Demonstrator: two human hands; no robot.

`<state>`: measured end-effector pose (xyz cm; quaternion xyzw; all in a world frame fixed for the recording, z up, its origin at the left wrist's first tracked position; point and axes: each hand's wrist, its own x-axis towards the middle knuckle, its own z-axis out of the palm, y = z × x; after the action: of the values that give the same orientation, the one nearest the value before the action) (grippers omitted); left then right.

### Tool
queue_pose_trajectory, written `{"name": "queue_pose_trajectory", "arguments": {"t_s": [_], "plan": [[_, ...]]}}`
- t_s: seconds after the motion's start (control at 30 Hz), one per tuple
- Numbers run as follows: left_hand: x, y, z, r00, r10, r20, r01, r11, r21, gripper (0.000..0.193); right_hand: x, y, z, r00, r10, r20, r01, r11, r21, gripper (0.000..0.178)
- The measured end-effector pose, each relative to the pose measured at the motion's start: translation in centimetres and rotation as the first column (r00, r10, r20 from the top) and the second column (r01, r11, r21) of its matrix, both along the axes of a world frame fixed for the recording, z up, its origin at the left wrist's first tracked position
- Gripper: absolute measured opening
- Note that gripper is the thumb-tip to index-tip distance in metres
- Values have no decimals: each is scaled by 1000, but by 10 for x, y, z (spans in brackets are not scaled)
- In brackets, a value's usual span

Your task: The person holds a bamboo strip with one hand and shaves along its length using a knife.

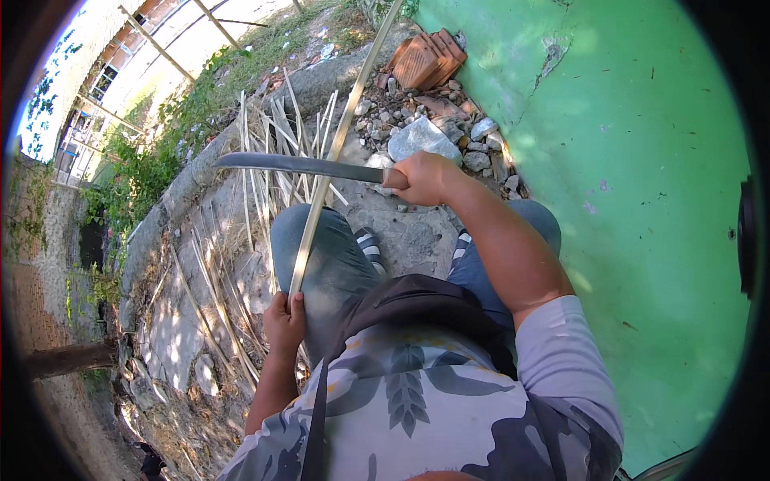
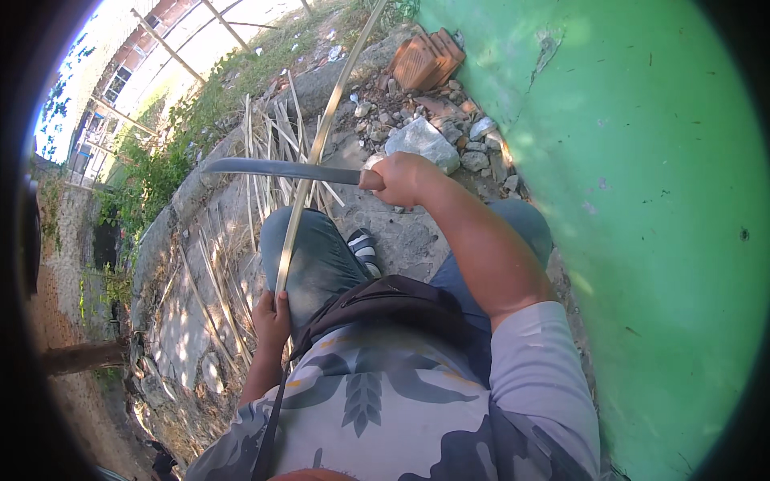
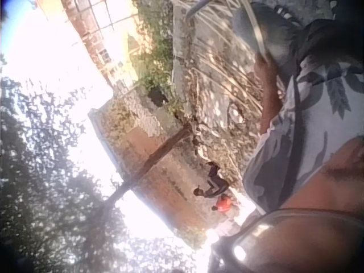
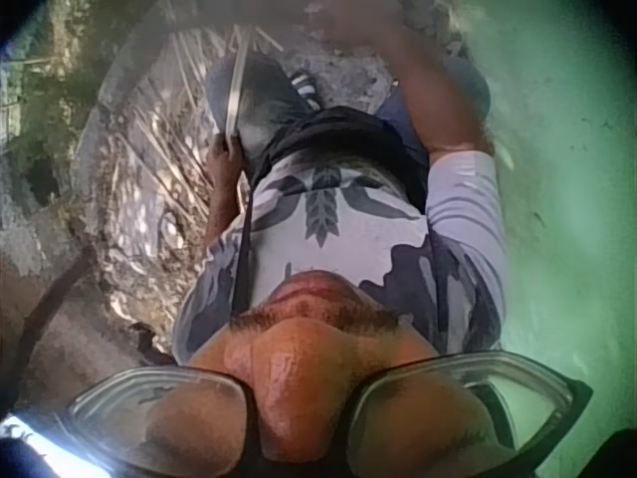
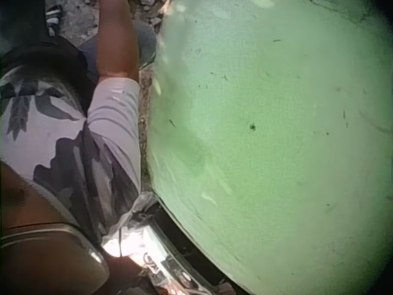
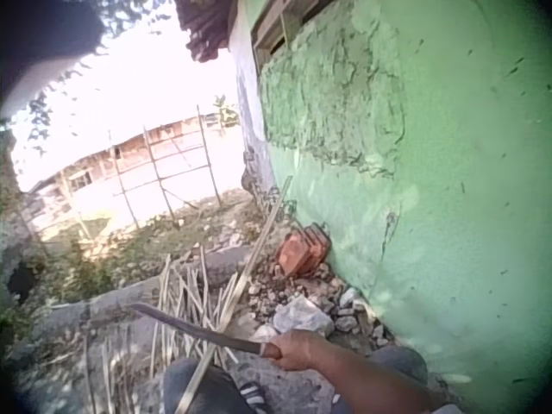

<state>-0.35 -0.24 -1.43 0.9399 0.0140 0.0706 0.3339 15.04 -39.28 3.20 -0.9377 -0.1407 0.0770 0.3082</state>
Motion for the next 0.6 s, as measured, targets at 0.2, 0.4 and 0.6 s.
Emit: {"name": "queue_pose_trajectory", "arguments": {"t_s": [0.2, 0.4, 0.6], "plan": [[1, -5, 7, 1000, 8, -23, -7, 999, 35, 49, 11, -7, -10, 995, 67, -68, -78, 983, -168, 27], [0, 1, 1, 1000, 15, -24, -15, 999, 36, 48, 11, -5, -25, 999, 18, -34, -22, 994, -109, 27], [0, 4, -8, 1000, 0, 17, 0, 1000, -14, 47, 7, -2, -18, 997, 51, 61, -49, 998, -47, 28]]}}
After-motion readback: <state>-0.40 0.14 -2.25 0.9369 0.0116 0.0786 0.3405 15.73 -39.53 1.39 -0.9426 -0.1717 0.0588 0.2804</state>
